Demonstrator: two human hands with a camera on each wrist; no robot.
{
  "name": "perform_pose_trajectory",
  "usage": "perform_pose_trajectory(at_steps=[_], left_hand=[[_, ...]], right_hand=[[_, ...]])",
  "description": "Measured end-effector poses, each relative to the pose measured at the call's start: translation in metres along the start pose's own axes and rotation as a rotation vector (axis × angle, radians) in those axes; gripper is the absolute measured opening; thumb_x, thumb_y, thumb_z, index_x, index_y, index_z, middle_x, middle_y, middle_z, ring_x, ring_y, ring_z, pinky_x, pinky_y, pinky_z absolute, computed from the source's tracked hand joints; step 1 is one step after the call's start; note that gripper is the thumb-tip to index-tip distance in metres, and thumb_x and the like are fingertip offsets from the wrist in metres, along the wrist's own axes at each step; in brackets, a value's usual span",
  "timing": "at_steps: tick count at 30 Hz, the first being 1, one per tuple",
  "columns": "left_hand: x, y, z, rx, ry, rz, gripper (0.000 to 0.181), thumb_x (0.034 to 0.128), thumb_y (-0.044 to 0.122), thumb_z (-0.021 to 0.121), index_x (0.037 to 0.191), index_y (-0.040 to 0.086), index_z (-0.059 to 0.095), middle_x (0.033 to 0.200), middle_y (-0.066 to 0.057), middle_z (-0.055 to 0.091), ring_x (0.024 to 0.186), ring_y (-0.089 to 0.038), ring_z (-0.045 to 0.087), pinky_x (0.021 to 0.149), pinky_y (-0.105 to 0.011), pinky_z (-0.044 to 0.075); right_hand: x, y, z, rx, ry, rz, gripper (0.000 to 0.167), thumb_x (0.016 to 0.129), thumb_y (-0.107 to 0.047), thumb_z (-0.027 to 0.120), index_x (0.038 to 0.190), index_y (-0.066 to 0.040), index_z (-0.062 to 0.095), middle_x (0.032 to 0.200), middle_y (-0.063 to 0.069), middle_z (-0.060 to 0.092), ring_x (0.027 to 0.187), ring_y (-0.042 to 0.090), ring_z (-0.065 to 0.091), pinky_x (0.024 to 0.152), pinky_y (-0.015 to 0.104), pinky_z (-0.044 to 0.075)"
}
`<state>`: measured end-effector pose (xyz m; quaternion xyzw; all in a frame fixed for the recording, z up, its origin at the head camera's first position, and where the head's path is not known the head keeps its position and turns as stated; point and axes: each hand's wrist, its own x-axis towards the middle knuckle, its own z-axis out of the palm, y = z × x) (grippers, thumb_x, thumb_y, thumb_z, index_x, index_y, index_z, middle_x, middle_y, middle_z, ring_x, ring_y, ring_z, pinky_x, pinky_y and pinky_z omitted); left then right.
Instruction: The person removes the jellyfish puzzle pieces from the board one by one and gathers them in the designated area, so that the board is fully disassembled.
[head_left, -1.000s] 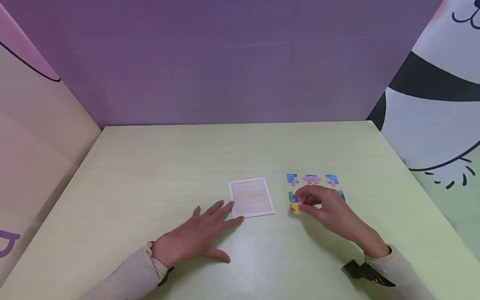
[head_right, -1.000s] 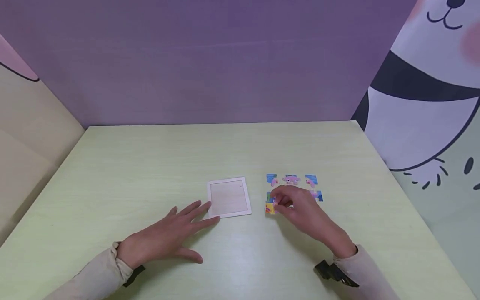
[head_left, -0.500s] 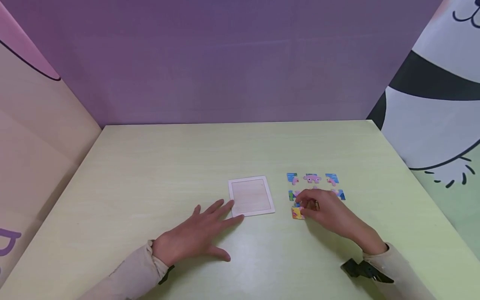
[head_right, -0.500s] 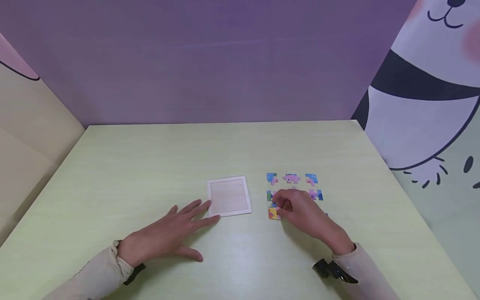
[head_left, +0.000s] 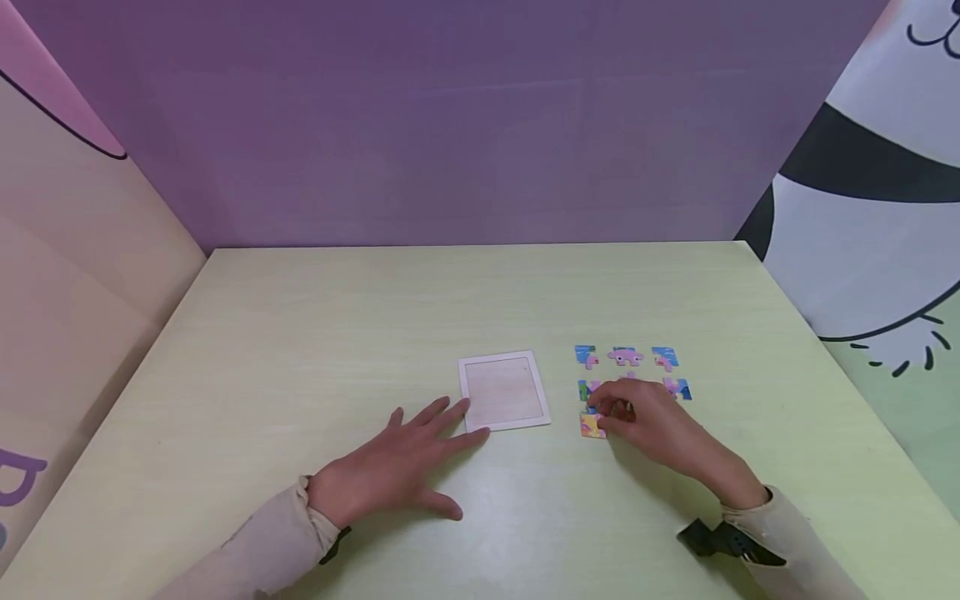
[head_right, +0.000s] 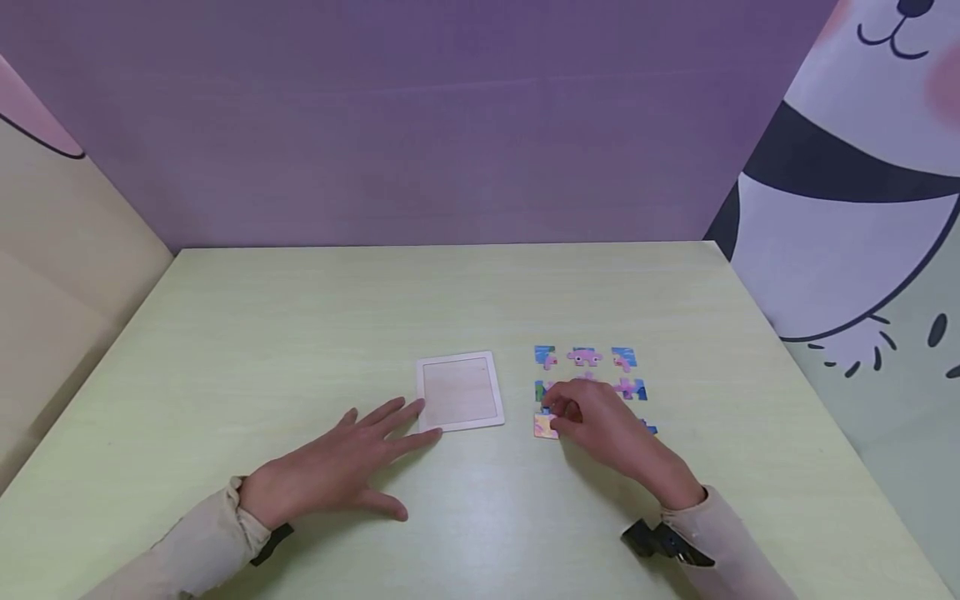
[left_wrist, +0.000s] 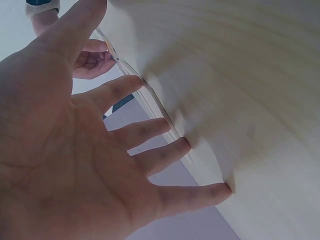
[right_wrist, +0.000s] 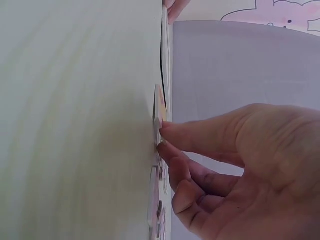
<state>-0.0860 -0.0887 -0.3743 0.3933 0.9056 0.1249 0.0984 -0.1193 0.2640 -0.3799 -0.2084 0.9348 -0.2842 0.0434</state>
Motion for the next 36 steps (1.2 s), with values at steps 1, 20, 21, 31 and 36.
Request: perform_pose_trajectory(at_steps=[1,20,21,31,36], left_hand=[[0.0,0.0,0.0,0.002,0.0,0.001,0.085,0.0798,0.053,0.074,0.151,0.026,0.038,0.16,-0.01,0.023,0.145,-0.034,0.021,0.1,-0.071,0.029],[-0.005,-0.003,0.001,-0.035,-0.02,-0.029,0.088,0.0801,0.055,0.073,0.153,0.024,0.033,0.162,-0.009,0.017,0.147,-0.031,0.017,0.104,-0.069,0.025],[-0.005,-0.003,0.001,-0.034,-0.018,-0.029,0.089,0.08,0.055,0.073,0.153,0.023,0.033,0.162,-0.009,0.016,0.147,-0.031,0.017,0.104,-0.069,0.025],[-0.014,-0.011,0.006,-0.025,0.035,-0.078,0.081,0.0858,0.054,0.068,0.153,0.023,0.034,0.161,-0.009,0.017,0.145,-0.028,0.021,0.107,-0.059,0.03],[-0.027,-0.024,0.007,0.024,0.182,-0.093,0.071,0.092,0.054,0.06,0.151,0.021,0.037,0.157,-0.01,0.027,0.142,-0.026,0.029,0.108,-0.047,0.035]], right_hand=[[0.0,0.0,0.0,-0.005,0.0,0.001,0.02,0.082,-0.001,0.075,0.101,-0.007,0.071,0.081,-0.007,0.061,0.073,0.013,0.053,0.062,0.024,0.049],[0.0,-0.006,-0.001,-0.071,0.067,-0.035,0.015,0.085,-0.001,0.072,0.1,-0.006,0.072,0.084,-0.006,0.062,0.074,0.01,0.055,0.063,0.025,0.05],[0.0,-0.006,-0.002,-0.081,0.079,-0.04,0.015,0.085,-0.001,0.072,0.099,-0.006,0.073,0.084,-0.006,0.062,0.074,0.01,0.055,0.063,0.025,0.05],[-0.007,0.0,-0.015,-0.157,0.237,-0.068,0.016,0.085,-0.002,0.072,0.101,-0.003,0.071,0.097,0.004,0.066,0.081,0.018,0.057,0.068,0.039,0.052],[-0.019,0.01,-0.028,-0.214,0.376,-0.079,0.019,0.085,-0.002,0.073,0.103,-0.004,0.07,0.102,0.009,0.063,0.085,0.023,0.057,0.066,0.04,0.05]])
